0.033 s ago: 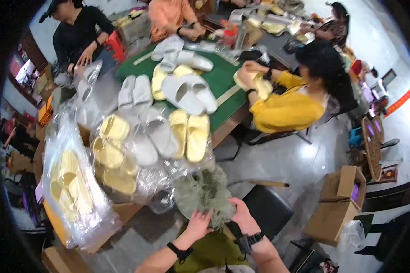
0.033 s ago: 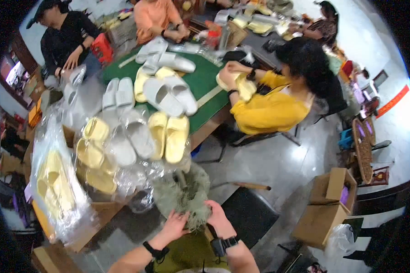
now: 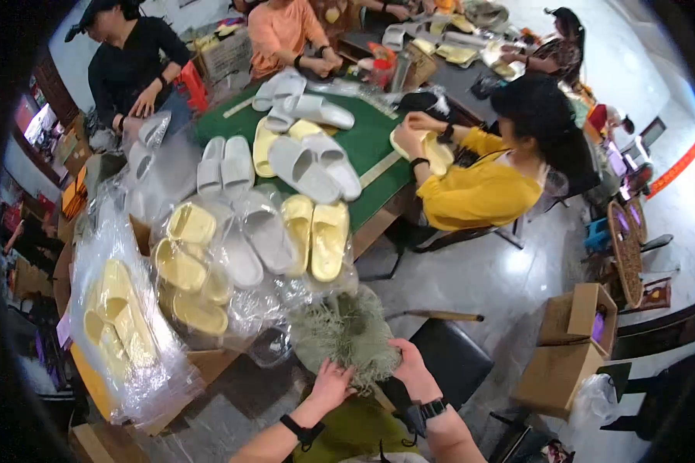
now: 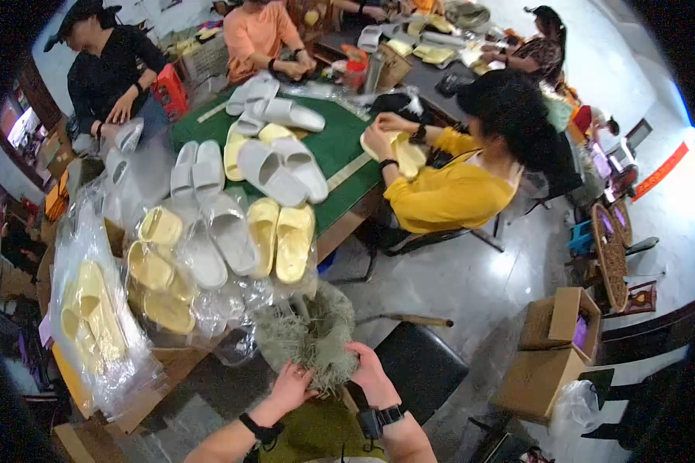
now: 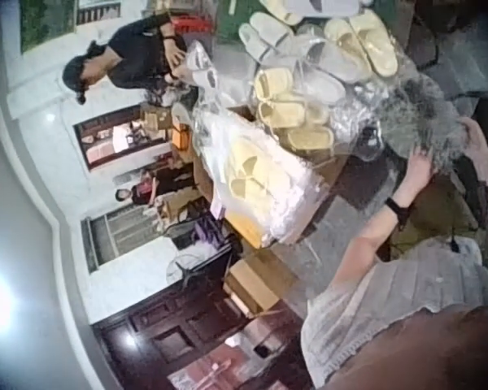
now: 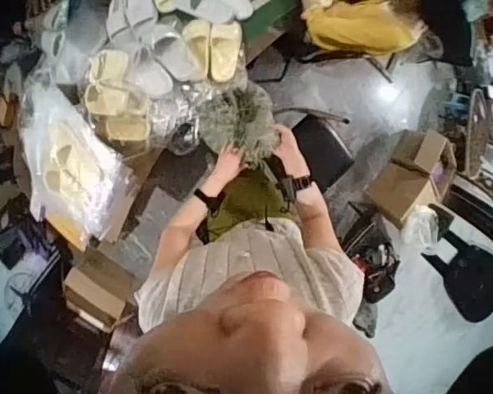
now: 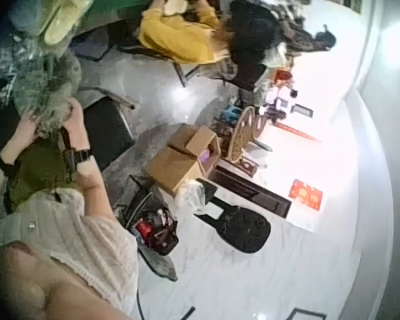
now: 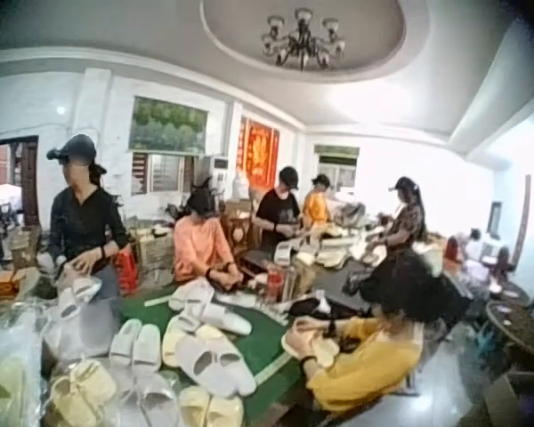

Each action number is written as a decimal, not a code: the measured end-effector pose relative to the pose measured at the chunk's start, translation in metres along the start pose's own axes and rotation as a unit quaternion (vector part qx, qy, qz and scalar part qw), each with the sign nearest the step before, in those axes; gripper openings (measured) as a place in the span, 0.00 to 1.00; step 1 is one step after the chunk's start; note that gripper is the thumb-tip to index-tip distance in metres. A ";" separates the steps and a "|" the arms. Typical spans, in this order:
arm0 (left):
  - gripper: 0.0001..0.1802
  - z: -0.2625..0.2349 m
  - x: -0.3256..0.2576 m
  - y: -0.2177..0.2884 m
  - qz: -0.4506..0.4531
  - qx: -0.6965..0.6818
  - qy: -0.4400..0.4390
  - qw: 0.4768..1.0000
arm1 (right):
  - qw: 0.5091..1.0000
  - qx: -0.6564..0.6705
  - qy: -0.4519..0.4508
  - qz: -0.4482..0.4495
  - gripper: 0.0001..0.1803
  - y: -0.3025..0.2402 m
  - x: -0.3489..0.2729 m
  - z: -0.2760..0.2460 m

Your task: Packing pairs of rubber sandals/slides into individual plastic shipping bags and placing them into a large green collection bag.

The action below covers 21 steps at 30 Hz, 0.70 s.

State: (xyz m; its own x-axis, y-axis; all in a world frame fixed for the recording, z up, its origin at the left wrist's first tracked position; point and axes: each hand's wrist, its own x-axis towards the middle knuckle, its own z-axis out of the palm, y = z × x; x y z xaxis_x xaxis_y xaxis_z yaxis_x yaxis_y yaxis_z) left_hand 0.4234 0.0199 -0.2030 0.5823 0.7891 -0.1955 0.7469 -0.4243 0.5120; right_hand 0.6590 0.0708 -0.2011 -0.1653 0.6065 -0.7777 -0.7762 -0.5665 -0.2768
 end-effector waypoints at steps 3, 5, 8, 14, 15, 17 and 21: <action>0.25 -0.042 0.008 0.019 0.007 0.006 0.027 1.000 | 0.991 0.048 -0.091 -0.088 0.15 -0.041 -0.047 0.022; 0.18 -0.089 0.015 0.042 0.031 -0.042 0.101 0.994 | 0.955 0.073 -0.204 -0.203 0.28 -0.066 -0.076 0.033; 0.13 -0.152 0.019 0.072 0.153 -0.096 0.312 0.933 | 0.937 -0.036 -0.100 -0.334 0.25 -0.085 -0.077 0.016; 0.15 -0.138 0.007 0.097 0.159 -0.111 0.229 0.954 | 0.885 -0.391 0.225 -0.113 0.35 -0.030 -0.016 -0.046; 0.16 -0.131 0.002 0.102 0.164 -0.119 0.185 0.962 | 0.858 -0.424 0.266 -0.119 0.40 -0.021 -0.013 -0.045; 0.19 -0.124 -0.004 0.115 0.153 -0.132 0.162 0.966 | 0.775 -0.535 0.303 -0.147 0.41 -0.021 -0.007 -0.051; 0.23 -0.122 -0.020 0.117 0.064 -0.120 0.110 0.985 | 0.887 -0.390 0.156 -0.192 0.38 -0.038 -0.018 -0.032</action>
State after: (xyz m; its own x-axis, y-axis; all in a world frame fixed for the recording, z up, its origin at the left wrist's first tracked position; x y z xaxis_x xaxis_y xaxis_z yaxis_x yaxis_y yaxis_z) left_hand 0.4600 0.0084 -0.0373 0.5644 0.8236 0.0556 0.5588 -0.4308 0.7086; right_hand 0.7110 0.0633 -0.1946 0.2902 0.7232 -0.6267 -0.0623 -0.6392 -0.7665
